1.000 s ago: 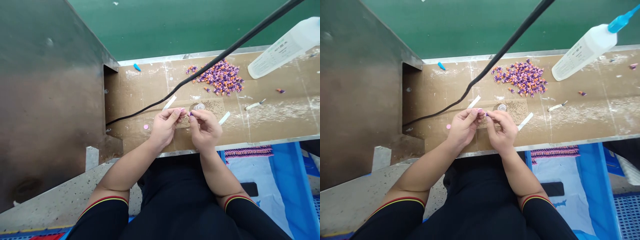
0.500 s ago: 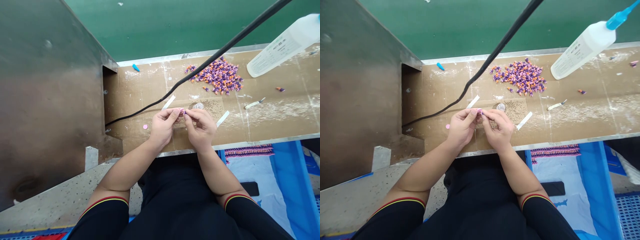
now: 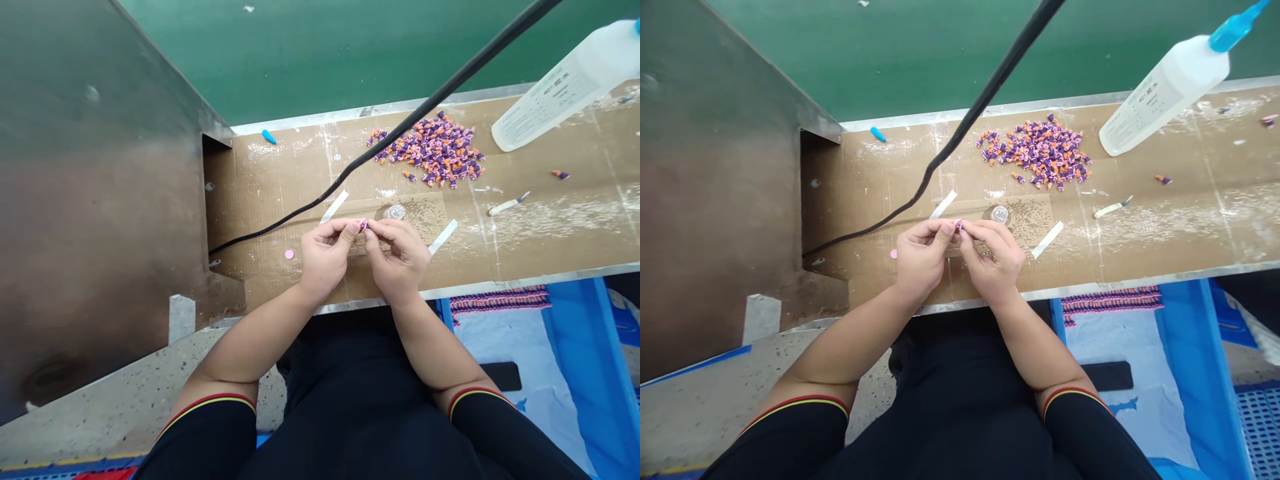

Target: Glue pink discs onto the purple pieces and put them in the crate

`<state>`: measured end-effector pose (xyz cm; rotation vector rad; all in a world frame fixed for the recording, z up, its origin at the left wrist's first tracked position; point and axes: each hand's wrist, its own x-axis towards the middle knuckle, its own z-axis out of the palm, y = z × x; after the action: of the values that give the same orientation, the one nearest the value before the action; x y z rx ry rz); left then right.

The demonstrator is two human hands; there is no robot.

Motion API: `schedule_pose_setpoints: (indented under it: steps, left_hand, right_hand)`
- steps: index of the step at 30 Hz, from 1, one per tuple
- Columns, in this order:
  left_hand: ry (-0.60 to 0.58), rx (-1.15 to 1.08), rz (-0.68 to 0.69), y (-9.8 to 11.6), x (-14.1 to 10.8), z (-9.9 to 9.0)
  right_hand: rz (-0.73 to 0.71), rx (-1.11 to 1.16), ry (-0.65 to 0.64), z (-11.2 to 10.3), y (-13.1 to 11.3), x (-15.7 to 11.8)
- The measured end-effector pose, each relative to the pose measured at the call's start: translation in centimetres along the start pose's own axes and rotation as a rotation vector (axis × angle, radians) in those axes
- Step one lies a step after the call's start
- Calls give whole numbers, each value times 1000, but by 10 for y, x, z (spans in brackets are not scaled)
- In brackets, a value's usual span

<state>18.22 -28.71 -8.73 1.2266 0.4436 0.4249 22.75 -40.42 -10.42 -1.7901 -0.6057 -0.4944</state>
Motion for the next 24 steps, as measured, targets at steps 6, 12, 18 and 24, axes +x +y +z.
schedule_pose_setpoints:
  steps: [6,12,18,24]
  left_hand:
    - [-14,33,41,3,-2,2]
    - [4,82,97,4,-6,4]
    - [-2,180,326,-5,-6,1]
    - [-5,352,574,-14,-3,-3]
  right_hand:
    - [19,28,21,1,0,-2]
    - [9,8,63,4,-2,-5]
    - [-18,2,98,4,-3,-6]
    - [-31,-13,116,4,-5,-6]
